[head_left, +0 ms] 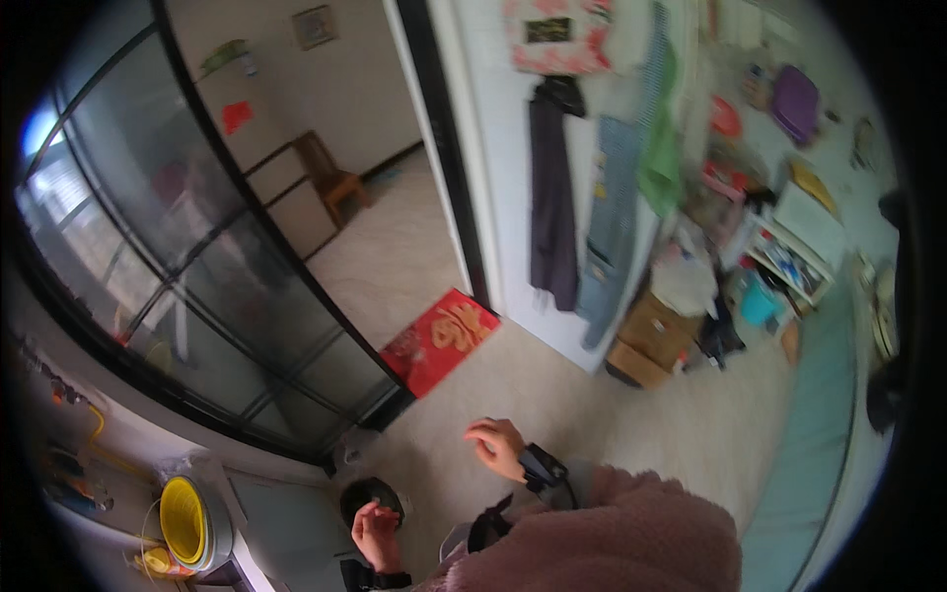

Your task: The person pets a dog, then walks to the kitchen and wipes a metal bowl with a cloth. They open the refrigerator, take out three eggs, and crack each egg into the bowl, discarding the shells. The person then picks up a whisk from a utensil holder.

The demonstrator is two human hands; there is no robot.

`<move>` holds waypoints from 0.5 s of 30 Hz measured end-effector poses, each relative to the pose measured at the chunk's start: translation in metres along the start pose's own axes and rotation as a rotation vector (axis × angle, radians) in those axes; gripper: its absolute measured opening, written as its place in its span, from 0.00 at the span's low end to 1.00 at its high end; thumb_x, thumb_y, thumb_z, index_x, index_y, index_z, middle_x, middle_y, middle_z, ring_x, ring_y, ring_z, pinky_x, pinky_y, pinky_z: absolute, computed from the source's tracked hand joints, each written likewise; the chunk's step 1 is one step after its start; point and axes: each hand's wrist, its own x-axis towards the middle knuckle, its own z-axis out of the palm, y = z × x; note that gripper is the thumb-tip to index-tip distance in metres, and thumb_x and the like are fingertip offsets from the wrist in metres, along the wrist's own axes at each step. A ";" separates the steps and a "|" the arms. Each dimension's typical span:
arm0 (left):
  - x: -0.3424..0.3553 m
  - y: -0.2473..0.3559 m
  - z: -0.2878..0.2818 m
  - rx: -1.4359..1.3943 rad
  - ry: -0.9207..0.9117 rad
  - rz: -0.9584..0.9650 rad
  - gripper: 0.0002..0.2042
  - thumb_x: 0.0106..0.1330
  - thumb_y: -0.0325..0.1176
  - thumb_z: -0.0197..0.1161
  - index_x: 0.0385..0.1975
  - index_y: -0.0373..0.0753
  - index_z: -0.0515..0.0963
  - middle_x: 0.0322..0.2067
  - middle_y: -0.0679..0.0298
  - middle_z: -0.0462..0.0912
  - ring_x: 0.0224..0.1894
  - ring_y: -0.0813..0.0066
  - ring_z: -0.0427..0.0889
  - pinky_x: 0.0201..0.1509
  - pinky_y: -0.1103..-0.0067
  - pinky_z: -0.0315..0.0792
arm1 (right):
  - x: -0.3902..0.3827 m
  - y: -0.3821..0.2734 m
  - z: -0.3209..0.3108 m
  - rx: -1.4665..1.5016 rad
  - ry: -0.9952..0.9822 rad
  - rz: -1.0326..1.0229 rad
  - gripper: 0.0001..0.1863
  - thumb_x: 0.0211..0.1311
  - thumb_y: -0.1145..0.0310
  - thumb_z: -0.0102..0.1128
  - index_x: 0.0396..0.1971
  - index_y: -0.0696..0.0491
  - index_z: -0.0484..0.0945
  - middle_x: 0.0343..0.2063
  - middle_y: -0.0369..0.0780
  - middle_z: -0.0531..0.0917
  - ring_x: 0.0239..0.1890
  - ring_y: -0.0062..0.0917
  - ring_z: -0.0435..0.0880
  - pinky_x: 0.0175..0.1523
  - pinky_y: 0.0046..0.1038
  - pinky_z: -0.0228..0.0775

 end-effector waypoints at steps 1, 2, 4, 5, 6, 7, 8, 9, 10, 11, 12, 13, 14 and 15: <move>0.027 0.003 0.010 0.030 0.017 0.017 0.09 0.67 0.35 0.55 0.35 0.35 0.76 0.24 0.66 0.77 0.27 0.73 0.78 0.33 0.77 0.75 | 0.018 0.017 0.002 -0.001 -0.016 0.006 0.11 0.47 0.80 0.55 0.33 0.53 0.77 0.34 0.39 0.81 0.29 0.38 0.79 0.33 0.35 0.71; 0.052 0.003 0.018 0.052 0.024 0.023 0.09 0.67 0.35 0.55 0.35 0.35 0.76 0.24 0.66 0.77 0.27 0.73 0.78 0.33 0.77 0.75 | 0.034 0.036 0.003 -0.010 -0.037 0.021 0.11 0.47 0.80 0.55 0.33 0.53 0.77 0.34 0.39 0.81 0.29 0.37 0.79 0.33 0.35 0.71; 0.109 0.005 0.029 0.034 0.064 0.003 0.09 0.67 0.35 0.55 0.36 0.36 0.77 0.24 0.65 0.78 0.26 0.72 0.79 0.30 0.78 0.74 | 0.063 0.070 0.010 -0.076 -0.055 0.047 0.11 0.48 0.79 0.55 0.34 0.52 0.77 0.34 0.39 0.81 0.34 0.35 0.80 0.39 0.34 0.70; 0.140 0.004 0.037 0.036 0.054 0.011 0.09 0.67 0.35 0.55 0.37 0.36 0.77 0.24 0.64 0.79 0.26 0.72 0.80 0.30 0.78 0.74 | 0.082 0.088 0.015 -0.112 -0.058 0.038 0.11 0.48 0.79 0.55 0.34 0.51 0.78 0.34 0.39 0.81 0.36 0.35 0.80 0.41 0.34 0.69; 0.169 0.000 0.043 0.033 0.039 0.026 0.10 0.68 0.35 0.54 0.37 0.36 0.77 0.25 0.63 0.80 0.26 0.71 0.80 0.29 0.79 0.74 | 0.100 0.109 0.020 -0.142 -0.060 0.028 0.12 0.49 0.78 0.55 0.34 0.51 0.78 0.34 0.38 0.81 0.38 0.34 0.80 0.43 0.33 0.68; 0.204 -0.005 0.056 0.045 0.044 0.002 0.10 0.68 0.36 0.54 0.37 0.36 0.77 0.25 0.63 0.79 0.26 0.71 0.80 0.30 0.78 0.74 | 0.124 0.130 0.022 -0.103 -0.091 0.073 0.11 0.49 0.78 0.55 0.34 0.50 0.78 0.35 0.38 0.81 0.41 0.32 0.79 0.46 0.32 0.66; 0.233 -0.008 0.065 0.061 0.043 -0.026 0.10 0.68 0.36 0.53 0.37 0.37 0.77 0.25 0.64 0.79 0.26 0.71 0.80 0.31 0.77 0.74 | 0.141 0.144 0.023 -0.136 -0.078 0.086 0.12 0.49 0.78 0.55 0.34 0.51 0.78 0.35 0.38 0.81 0.40 0.32 0.79 0.46 0.32 0.66; 0.272 -0.003 0.075 0.067 0.020 -0.037 0.10 0.68 0.36 0.53 0.36 0.37 0.77 0.25 0.64 0.79 0.27 0.70 0.80 0.32 0.77 0.75 | 0.168 0.158 0.028 -0.174 -0.052 0.088 0.12 0.48 0.78 0.55 0.34 0.51 0.79 0.35 0.38 0.81 0.40 0.32 0.79 0.45 0.32 0.66; 0.310 0.000 0.091 0.076 0.002 -0.111 0.10 0.68 0.36 0.53 0.37 0.36 0.77 0.26 0.62 0.80 0.28 0.70 0.81 0.32 0.77 0.75 | 0.200 0.176 0.028 -0.220 -0.015 0.082 0.12 0.48 0.79 0.55 0.34 0.51 0.79 0.35 0.38 0.81 0.40 0.32 0.80 0.45 0.32 0.66; 0.348 0.000 0.113 0.091 -0.037 -0.100 0.10 0.68 0.36 0.53 0.38 0.36 0.77 0.27 0.61 0.81 0.28 0.70 0.81 0.33 0.78 0.75 | 0.229 0.189 0.027 -0.245 0.016 0.102 0.12 0.48 0.79 0.55 0.34 0.52 0.79 0.35 0.38 0.81 0.40 0.32 0.80 0.45 0.32 0.66; 0.383 -0.003 0.140 0.141 -0.017 -0.143 0.11 0.68 0.36 0.53 0.39 0.36 0.77 0.28 0.60 0.81 0.29 0.70 0.81 0.33 0.78 0.75 | 0.253 0.199 0.024 -0.270 0.041 0.130 0.12 0.48 0.79 0.55 0.33 0.52 0.79 0.34 0.39 0.81 0.40 0.32 0.80 0.45 0.32 0.66; 0.413 -0.007 0.170 0.128 -0.148 -0.093 0.11 0.68 0.35 0.52 0.40 0.35 0.77 0.29 0.60 0.81 0.30 0.71 0.81 0.33 0.78 0.76 | 0.274 0.206 0.019 -0.293 0.060 0.172 0.11 0.48 0.79 0.55 0.33 0.52 0.79 0.34 0.39 0.81 0.39 0.33 0.80 0.46 0.32 0.66; 0.441 -0.011 0.202 0.143 -0.265 -0.056 0.10 0.68 0.33 0.52 0.41 0.34 0.77 0.30 0.60 0.81 0.31 0.71 0.82 0.34 0.78 0.76 | 0.295 0.214 0.016 -0.303 0.104 0.181 0.11 0.48 0.80 0.54 0.32 0.53 0.80 0.34 0.39 0.82 0.39 0.33 0.80 0.45 0.32 0.67; 0.468 -0.017 0.239 0.151 -0.360 -0.103 0.10 0.69 0.32 0.51 0.41 0.34 0.76 0.31 0.61 0.81 0.31 0.72 0.81 0.35 0.79 0.76 | 0.316 0.224 0.014 -0.304 0.146 0.206 0.11 0.48 0.80 0.54 0.32 0.53 0.80 0.33 0.40 0.82 0.38 0.33 0.80 0.45 0.31 0.67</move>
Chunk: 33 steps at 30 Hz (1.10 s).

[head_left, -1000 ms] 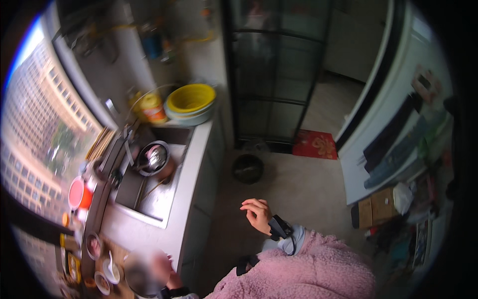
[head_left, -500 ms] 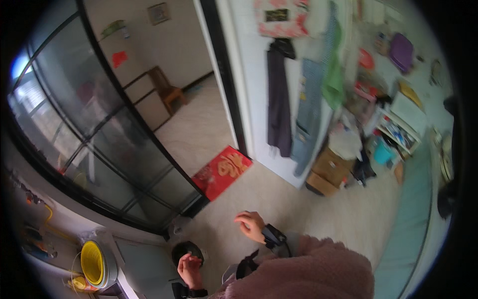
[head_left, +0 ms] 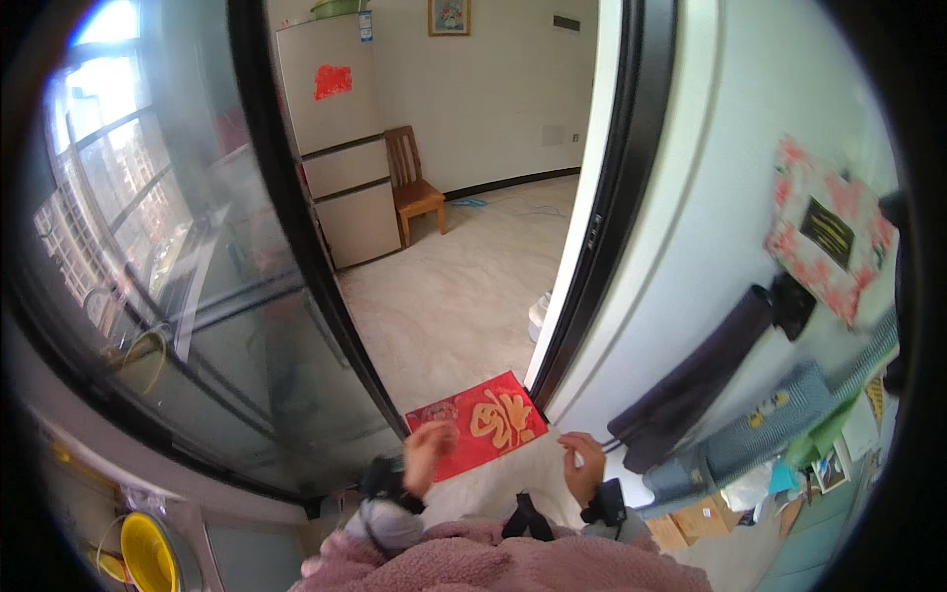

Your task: The person pets a dog, then walks to the kitchen and wipes a metal bowl with a cloth. They open the refrigerator, take out three eggs, and crack each egg into the bowl, discarding the shells. The person then picks up a whisk from a utensil holder.

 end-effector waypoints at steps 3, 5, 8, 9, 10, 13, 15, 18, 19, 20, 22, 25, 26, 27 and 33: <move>0.092 0.009 0.070 0.066 -0.403 0.046 0.10 0.69 0.29 0.52 0.43 0.32 0.75 0.33 0.62 0.81 0.33 0.76 0.81 0.37 0.81 0.75 | 0.059 0.021 0.020 -0.005 0.099 0.087 0.11 0.49 0.82 0.53 0.30 0.54 0.81 0.31 0.41 0.82 0.36 0.32 0.80 0.44 0.29 0.67; 0.153 0.014 0.108 0.092 -0.547 -0.002 0.10 0.68 0.30 0.53 0.45 0.34 0.75 0.32 0.64 0.80 0.34 0.79 0.80 0.37 0.83 0.73 | 0.103 0.047 0.040 0.006 0.105 0.103 0.11 0.50 0.83 0.52 0.32 0.55 0.81 0.31 0.41 0.82 0.31 0.32 0.80 0.41 0.28 0.68; 0.246 0.024 0.142 -0.014 -0.563 0.023 0.09 0.68 0.28 0.52 0.45 0.35 0.75 0.32 0.64 0.79 0.33 0.79 0.79 0.36 0.83 0.72 | 0.183 0.086 0.087 0.046 0.128 0.042 0.10 0.52 0.86 0.49 0.30 0.61 0.79 0.28 0.43 0.80 0.30 0.29 0.80 0.36 0.25 0.71; 0.279 0.029 0.146 0.004 -0.514 -0.014 0.10 0.68 0.28 0.51 0.45 0.36 0.75 0.32 0.64 0.79 0.33 0.79 0.79 0.36 0.83 0.72 | 0.212 0.096 0.106 0.095 0.104 0.058 0.09 0.52 0.86 0.49 0.30 0.61 0.78 0.28 0.43 0.80 0.30 0.29 0.80 0.36 0.25 0.71; 0.309 0.034 0.146 -0.021 -0.480 -0.011 0.10 0.68 0.28 0.50 0.45 0.36 0.75 0.32 0.63 0.80 0.34 0.79 0.80 0.36 0.83 0.72 | 0.243 0.105 0.126 0.158 0.102 0.064 0.09 0.52 0.86 0.49 0.29 0.61 0.78 0.28 0.43 0.81 0.30 0.30 0.80 0.36 0.25 0.71; 0.391 0.066 0.135 0.021 -0.267 -0.032 0.10 0.69 0.28 0.48 0.45 0.36 0.75 0.32 0.61 0.81 0.32 0.75 0.81 0.35 0.82 0.73 | 0.341 0.119 0.171 0.225 0.022 0.005 0.08 0.53 0.85 0.50 0.29 0.60 0.79 0.28 0.44 0.81 0.30 0.30 0.81 0.36 0.25 0.71; 0.431 0.086 0.114 -0.011 -0.152 0.030 0.10 0.68 0.28 0.48 0.45 0.35 0.75 0.31 0.60 0.81 0.31 0.75 0.81 0.36 0.82 0.73 | 0.404 0.124 0.205 0.294 -0.016 -0.037 0.08 0.55 0.83 0.49 0.29 0.60 0.79 0.28 0.44 0.81 0.29 0.30 0.80 0.36 0.25 0.70; 0.473 0.109 0.056 -0.021 0.056 0.094 0.10 0.67 0.28 0.50 0.44 0.33 0.75 0.31 0.59 0.81 0.30 0.74 0.81 0.35 0.82 0.74 | 0.467 0.124 0.265 0.378 -0.136 -0.084 0.08 0.55 0.83 0.50 0.29 0.59 0.79 0.28 0.43 0.81 0.29 0.30 0.80 0.36 0.26 0.70; 0.487 0.115 0.033 -0.012 0.140 0.117 0.10 0.67 0.28 0.50 0.43 0.32 0.75 0.31 0.59 0.81 0.30 0.74 0.81 0.35 0.81 0.75 | 0.482 0.125 0.288 0.398 -0.177 -0.092 0.08 0.55 0.82 0.50 0.29 0.59 0.79 0.27 0.43 0.81 0.29 0.29 0.80 0.36 0.26 0.71; 0.494 0.118 0.007 -0.031 0.238 0.094 0.10 0.67 0.28 0.50 0.43 0.33 0.75 0.30 0.59 0.81 0.29 0.73 0.81 0.34 0.81 0.75 | 0.488 0.123 0.311 0.422 -0.199 -0.124 0.08 0.54 0.82 0.50 0.28 0.58 0.80 0.27 0.43 0.81 0.28 0.29 0.80 0.36 0.26 0.71; 0.505 0.120 -0.044 -0.098 0.420 0.062 0.10 0.66 0.29 0.50 0.42 0.34 0.75 0.29 0.59 0.80 0.28 0.72 0.81 0.32 0.82 0.75 | 0.504 0.127 0.350 0.456 -0.276 -0.144 0.08 0.54 0.82 0.51 0.28 0.58 0.80 0.27 0.42 0.81 0.28 0.28 0.80 0.36 0.25 0.71; 0.526 0.128 -0.119 -0.179 0.611 0.023 0.10 0.68 0.29 0.48 0.42 0.34 0.74 0.28 0.59 0.80 0.28 0.71 0.82 0.29 0.83 0.74 | 0.535 0.132 0.414 0.482 -0.342 -0.149 0.09 0.54 0.82 0.51 0.28 0.57 0.80 0.28 0.42 0.82 0.27 0.27 0.81 0.35 0.24 0.72; 0.536 0.132 -0.141 -0.202 0.626 0.071 0.10 0.68 0.30 0.48 0.42 0.35 0.74 0.28 0.59 0.80 0.27 0.71 0.82 0.29 0.84 0.74 | 0.552 0.137 0.433 0.467 -0.342 -0.158 0.09 0.54 0.82 0.50 0.28 0.57 0.80 0.28 0.42 0.82 0.26 0.26 0.81 0.34 0.24 0.72; 0.549 0.136 -0.164 -0.176 0.680 0.097 0.10 0.69 0.31 0.48 0.42 0.36 0.74 0.28 0.60 0.80 0.27 0.72 0.82 0.28 0.83 0.74 | 0.570 0.141 0.453 0.441 -0.353 -0.158 0.09 0.54 0.82 0.50 0.28 0.57 0.81 0.28 0.41 0.82 0.26 0.26 0.81 0.34 0.24 0.72; 0.664 0.210 -0.279 -0.225 0.669 0.175 0.09 0.69 0.31 0.48 0.42 0.36 0.74 0.29 0.62 0.80 0.27 0.73 0.81 0.29 0.83 0.75 | 0.692 0.116 0.588 0.454 -0.355 -0.153 0.08 0.51 0.81 0.54 0.29 0.55 0.81 0.30 0.42 0.82 0.34 0.36 0.82 0.38 0.30 0.73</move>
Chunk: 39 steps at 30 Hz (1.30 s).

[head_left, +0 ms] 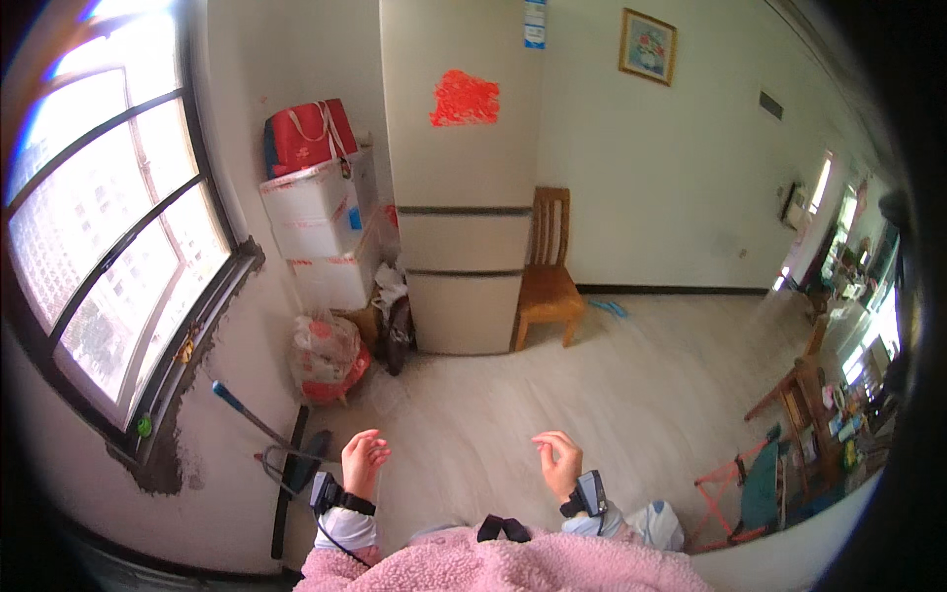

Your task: The person pets a dog, then walks to the kitchen and wipes a metal bowl with a cloth. They open the refrigerator, take out three eggs, and crack each egg into the bowl, discarding the shells. The person then picks up a whisk from a utensil holder.

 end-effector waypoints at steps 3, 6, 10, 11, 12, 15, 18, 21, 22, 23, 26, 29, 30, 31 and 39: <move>0.084 0.037 0.026 0.040 -0.113 0.057 0.10 0.69 0.32 0.48 0.41 0.36 0.74 0.29 0.62 0.80 0.27 0.75 0.80 0.31 0.83 0.75 | 0.084 0.009 0.044 -0.026 -0.050 -0.042 0.08 0.53 0.80 0.53 0.30 0.55 0.81 0.29 0.43 0.82 0.34 0.36 0.82 0.38 0.30 0.73; 0.172 0.069 0.057 0.066 -0.244 0.082 0.10 0.69 0.34 0.49 0.41 0.38 0.75 0.29 0.62 0.80 0.26 0.77 0.78 0.32 0.82 0.74 | 0.182 0.022 0.089 -0.024 -0.315 -0.018 0.07 0.57 0.75 0.53 0.32 0.55 0.81 0.30 0.42 0.82 0.31 0.32 0.82 0.35 0.29 0.73; 0.288 0.116 0.089 0.201 -0.345 0.053 0.10 0.69 0.35 0.49 0.41 0.38 0.75 0.30 0.64 0.80 0.28 0.77 0.79 0.32 0.84 0.72 | 0.325 0.030 0.161 0.116 -0.509 -0.146 0.08 0.63 0.73 0.52 0.37 0.59 0.79 0.29 0.39 0.83 0.31 0.20 0.82 0.38 0.22 0.74; 0.316 0.128 0.098 0.214 -0.315 0.038 0.10 0.69 0.35 0.49 0.41 0.38 0.75 0.30 0.64 0.80 0.28 0.77 0.80 0.32 0.84 0.72 | 0.360 0.029 0.178 0.097 -0.541 -0.099 0.09 0.64 0.73 0.51 0.37 0.59 0.79 0.28 0.38 0.83 0.31 0.18 0.81 0.38 0.21 0.74; 0.344 0.141 0.108 0.217 -0.308 0.063 0.10 0.69 0.36 0.49 0.41 0.38 0.75 0.30 0.64 0.80 0.29 0.77 0.80 0.32 0.85 0.71 | 0.394 0.027 0.194 0.133 -0.572 -0.093 0.09 0.65 0.73 0.51 0.37 0.58 0.79 0.27 0.37 0.83 0.30 0.17 0.80 0.37 0.20 0.74; 0.429 0.191 0.134 0.354 -0.273 0.100 0.13 0.68 0.41 0.52 0.45 0.41 0.73 0.34 0.68 0.80 0.35 0.77 0.80 0.39 0.82 0.69 | 0.501 0.020 0.244 0.250 -0.570 -0.132 0.09 0.64 0.73 0.51 0.37 0.59 0.80 0.26 0.37 0.83 0.29 0.16 0.80 0.36 0.19 0.73; 0.522 0.245 0.171 0.409 -0.194 0.127 0.14 0.68 0.41 0.53 0.46 0.41 0.73 0.35 0.68 0.80 0.37 0.77 0.80 0.39 0.81 0.69 | 0.618 0.017 0.289 0.298 -0.524 -0.219 0.10 0.62 0.72 0.50 0.33 0.58 0.81 0.24 0.39 0.84 0.26 0.16 0.81 0.31 0.20 0.72; 0.600 0.282 0.208 0.388 -0.169 0.231 0.17 0.68 0.42 0.52 0.51 0.40 0.71 0.41 0.64 0.80 0.43 0.74 0.79 0.46 0.79 0.68 | 0.720 0.021 0.329 0.539 -0.475 -0.159 0.12 0.64 0.74 0.47 0.31 0.59 0.81 0.23 0.38 0.83 0.25 0.18 0.81 0.31 0.19 0.73; 0.625 0.288 0.221 0.433 -0.147 0.267 0.19 0.67 0.43 0.54 0.54 0.39 0.69 0.45 0.62 0.78 0.45 0.73 0.78 0.48 0.78 0.67 | 0.745 0.025 0.342 0.531 -0.408 -0.129 0.11 0.63 0.72 0.49 0.30 0.58 0.81 0.23 0.37 0.83 0.26 0.17 0.81 0.32 0.19 0.72; 0.650 0.294 0.235 0.477 -0.128 0.304 0.22 0.67 0.44 0.55 0.56 0.39 0.67 0.48 0.60 0.76 0.48 0.71 0.77 0.50 0.77 0.67 | 0.762 0.030 0.355 0.425 -0.369 -0.118 0.11 0.64 0.72 0.48 0.32 0.59 0.81 0.26 0.38 0.83 0.29 0.18 0.81 0.35 0.20 0.73; 0.722 0.305 0.279 0.548 -0.098 0.481 0.31 0.64 0.48 0.59 0.62 0.36 0.60 0.56 0.55 0.69 0.53 0.68 0.72 0.56 0.74 0.63 | 0.786 0.048 0.387 0.139 -0.299 -0.215 0.12 0.65 0.69 0.50 0.34 0.59 0.81 0.28 0.39 0.84 0.33 0.20 0.81 0.39 0.23 0.73; 0.773 0.309 0.301 0.610 -0.117 0.519 0.38 0.60 0.50 0.63 0.64 0.34 0.56 0.58 0.54 0.65 0.52 0.68 0.73 0.55 0.73 0.65 | 0.784 0.065 0.399 0.030 -0.248 -0.303 0.09 0.61 0.68 0.55 0.35 0.54 0.82 0.33 0.40 0.81 0.34 0.25 0.80 0.41 0.26 0.71; 0.785 0.309 0.307 0.628 -0.126 0.516 0.39 0.59 0.50 0.65 0.64 0.34 0.55 0.59 0.54 0.65 0.51 0.68 0.73 0.54 0.73 0.67 | 0.783 0.068 0.399 0.001 -0.254 -0.302 0.08 0.60 0.68 0.56 0.35 0.54 0.81 0.35 0.40 0.80 0.35 0.26 0.79 0.43 0.26 0.71; 0.794 0.312 0.308 0.551 -0.132 0.490 0.37 0.59 0.50 0.65 0.61 0.33 0.59 0.52 0.55 0.71 0.45 0.72 0.76 0.44 0.78 0.71 | 0.782 0.071 0.397 -0.028 -0.252 -0.306 0.08 0.59 0.68 0.56 0.35 0.54 0.81 0.36 0.40 0.80 0.36 0.26 0.78 0.43 0.27 0.71; 0.821 0.333 0.297 0.584 -0.446 0.471 0.30 0.55 0.47 0.70 0.48 0.28 0.71 0.38 0.59 0.79 0.41 0.75 0.77 0.45 0.81 0.70 | 0.759 0.049 0.390 -0.153 -0.262 -0.240 0.10 0.59 0.69 0.56 0.41 0.52 0.78 0.45 0.41 0.75 0.46 0.30 0.75 0.48 0.29 0.69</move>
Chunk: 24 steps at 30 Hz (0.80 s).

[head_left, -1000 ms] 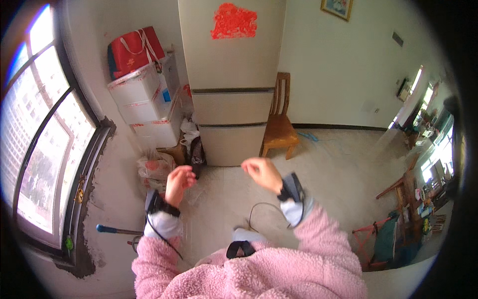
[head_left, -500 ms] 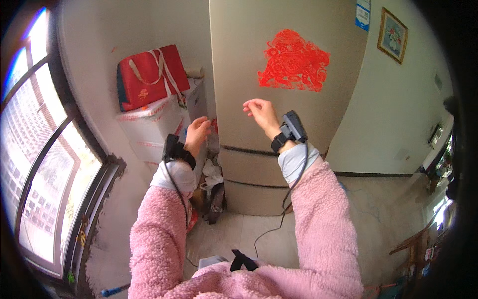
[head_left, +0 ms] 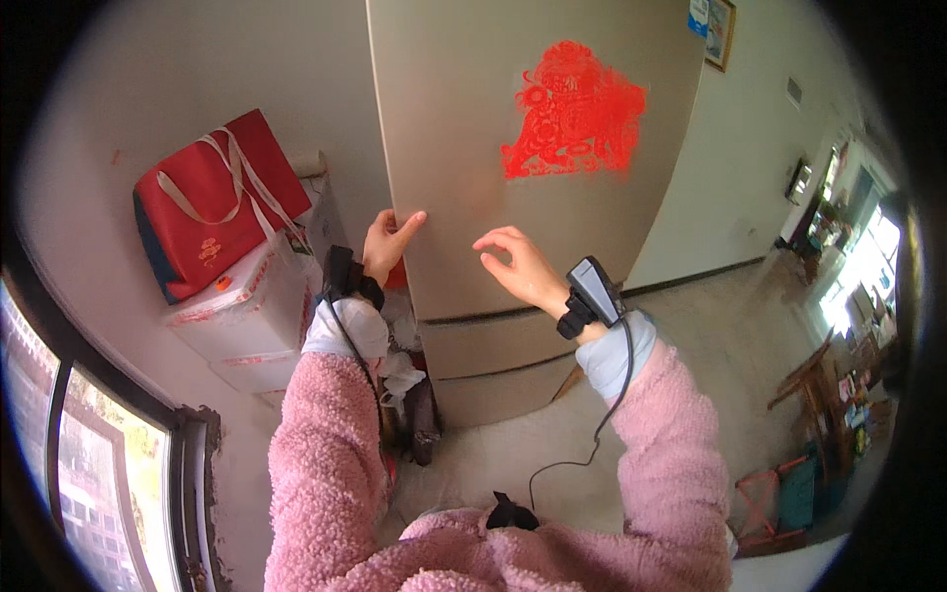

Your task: The person pets a dog, then walks to the kitchen and wipes a metal bowl with a cloth. They open the refrigerator, take out three eggs, and crack each egg into the bowl, discarding the shells. The person then picks up a whisk from a utensil holder.

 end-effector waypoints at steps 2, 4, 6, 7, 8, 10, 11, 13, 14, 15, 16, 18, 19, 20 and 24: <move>-0.003 0.002 0.004 -0.049 0.023 0.070 0.28 0.54 0.47 0.71 0.45 0.29 0.72 0.36 0.59 0.80 0.38 0.75 0.77 0.43 0.80 0.71 | -0.007 -0.017 0.006 -0.008 0.023 0.003 0.11 0.59 0.69 0.57 0.41 0.52 0.77 0.46 0.42 0.74 0.48 0.31 0.74 0.51 0.30 0.68; -0.015 0.008 0.003 0.101 0.048 0.089 0.27 0.54 0.47 0.71 0.41 0.29 0.72 0.34 0.59 0.80 0.35 0.76 0.77 0.40 0.79 0.72 | -0.019 -0.036 0.013 -0.099 0.031 -0.025 0.13 0.57 0.71 0.57 0.43 0.52 0.76 0.48 0.43 0.72 0.53 0.35 0.72 0.56 0.30 0.65; -0.046 0.017 0.001 0.208 0.032 0.041 0.25 0.52 0.47 0.72 0.37 0.30 0.72 0.29 0.59 0.80 0.32 0.75 0.78 0.37 0.77 0.73 | -0.039 -0.057 0.013 -0.109 0.028 -0.042 0.18 0.56 0.72 0.58 0.49 0.52 0.73 0.54 0.44 0.68 0.56 0.36 0.70 0.59 0.32 0.63; -0.066 0.022 0.001 0.238 -0.019 0.121 0.25 0.52 0.47 0.72 0.37 0.31 0.72 0.30 0.59 0.80 0.33 0.75 0.78 0.37 0.77 0.73 | -0.052 -0.068 0.012 -0.097 0.033 -0.033 0.20 0.56 0.72 0.58 0.51 0.51 0.72 0.57 0.44 0.66 0.57 0.36 0.69 0.60 0.33 0.62; -0.086 0.027 0.000 0.262 -0.070 0.182 0.25 0.51 0.47 0.73 0.37 0.31 0.72 0.30 0.58 0.80 0.33 0.74 0.78 0.37 0.77 0.73 | -0.067 -0.078 0.012 -0.113 0.041 -0.032 0.22 0.56 0.71 0.58 0.53 0.52 0.70 0.58 0.45 0.64 0.59 0.38 0.68 0.61 0.34 0.61; -0.122 0.037 -0.001 0.273 -0.185 0.296 0.24 0.51 0.45 0.73 0.37 0.32 0.72 0.30 0.58 0.80 0.34 0.73 0.79 0.38 0.77 0.73 | -0.095 -0.094 0.006 -0.160 0.060 -0.043 0.27 0.56 0.69 0.59 0.57 0.52 0.67 0.61 0.46 0.62 0.61 0.40 0.65 0.61 0.37 0.60; -0.138 0.041 -0.003 0.256 -0.242 0.399 0.23 0.51 0.43 0.73 0.37 0.33 0.73 0.31 0.58 0.80 0.34 0.72 0.79 0.39 0.76 0.73 | -0.111 -0.100 0.003 -0.155 0.067 -0.020 0.28 0.55 0.69 0.59 0.58 0.53 0.66 0.61 0.47 0.61 0.62 0.40 0.63 0.62 0.38 0.59; -0.158 0.043 -0.004 0.050 -0.494 0.360 0.17 0.56 0.35 0.69 0.41 0.34 0.74 0.37 0.59 0.79 0.38 0.73 0.80 0.44 0.77 0.73 | -0.146 -0.109 -0.002 -0.164 0.072 0.045 0.31 0.55 0.69 0.60 0.60 0.53 0.64 0.63 0.48 0.58 0.64 0.42 0.60 0.63 0.39 0.57; -0.163 0.041 -0.003 0.054 -0.559 0.369 0.17 0.58 0.35 0.67 0.43 0.35 0.74 0.39 0.59 0.79 0.38 0.73 0.80 0.44 0.77 0.73 | -0.165 -0.110 -0.004 -0.186 0.117 0.040 0.32 0.54 0.68 0.60 0.61 0.55 0.63 0.63 0.50 0.57 0.65 0.43 0.59 0.64 0.40 0.55; -0.167 0.036 -0.002 0.068 -0.625 0.379 0.17 0.59 0.34 0.66 0.46 0.35 0.74 0.41 0.59 0.79 0.39 0.74 0.81 0.45 0.77 0.73 | -0.186 -0.110 -0.007 -0.222 0.143 0.080 0.34 0.53 0.67 0.60 0.61 0.56 0.62 0.64 0.51 0.56 0.65 0.44 0.58 0.65 0.42 0.53; -0.167 0.029 0.000 0.057 -0.667 0.334 0.15 0.62 0.34 0.63 0.46 0.35 0.76 0.40 0.59 0.81 0.40 0.75 0.81 0.45 0.77 0.73 | -0.209 -0.110 -0.009 -0.294 0.177 0.101 0.35 0.53 0.66 0.60 0.62 0.59 0.60 0.64 0.53 0.56 0.65 0.45 0.57 0.66 0.42 0.52; -0.158 0.009 0.009 0.053 -0.718 0.253 0.13 0.63 0.34 0.62 0.44 0.35 0.78 0.38 0.59 0.82 0.39 0.75 0.81 0.45 0.78 0.73 | -0.259 -0.109 -0.011 -0.416 0.256 0.198 0.39 0.54 0.66 0.59 0.63 0.64 0.54 0.64 0.54 0.55 0.66 0.46 0.56 0.67 0.41 0.49; -0.152 -0.002 0.016 0.075 -0.743 0.215 0.12 0.63 0.34 0.61 0.43 0.35 0.79 0.37 0.59 0.83 0.39 0.75 0.81 0.45 0.78 0.73 | -0.282 -0.105 -0.011 -0.457 0.318 0.201 0.40 0.54 0.66 0.58 0.63 0.66 0.50 0.64 0.55 0.55 0.66 0.45 0.55 0.67 0.41 0.48; -0.145 -0.015 0.023 0.036 -0.751 0.179 0.12 0.65 0.34 0.59 0.41 0.33 0.79 0.34 0.60 0.84 0.39 0.77 0.81 0.46 0.79 0.73 | -0.304 -0.103 -0.014 -0.440 0.374 0.309 0.42 0.55 0.65 0.58 0.64 0.67 0.47 0.64 0.55 0.55 0.66 0.44 0.55 0.67 0.41 0.46; -0.099 -0.058 0.060 -0.126 -0.778 -0.015 0.12 0.68 0.35 0.55 0.41 0.33 0.79 0.33 0.64 0.83 0.36 0.81 0.79 0.44 0.82 0.73 | -0.356 -0.093 -0.033 -0.453 0.692 0.365 0.40 0.62 0.65 0.52 0.66 0.65 0.41 0.65 0.53 0.54 0.66 0.39 0.54 0.68 0.36 0.41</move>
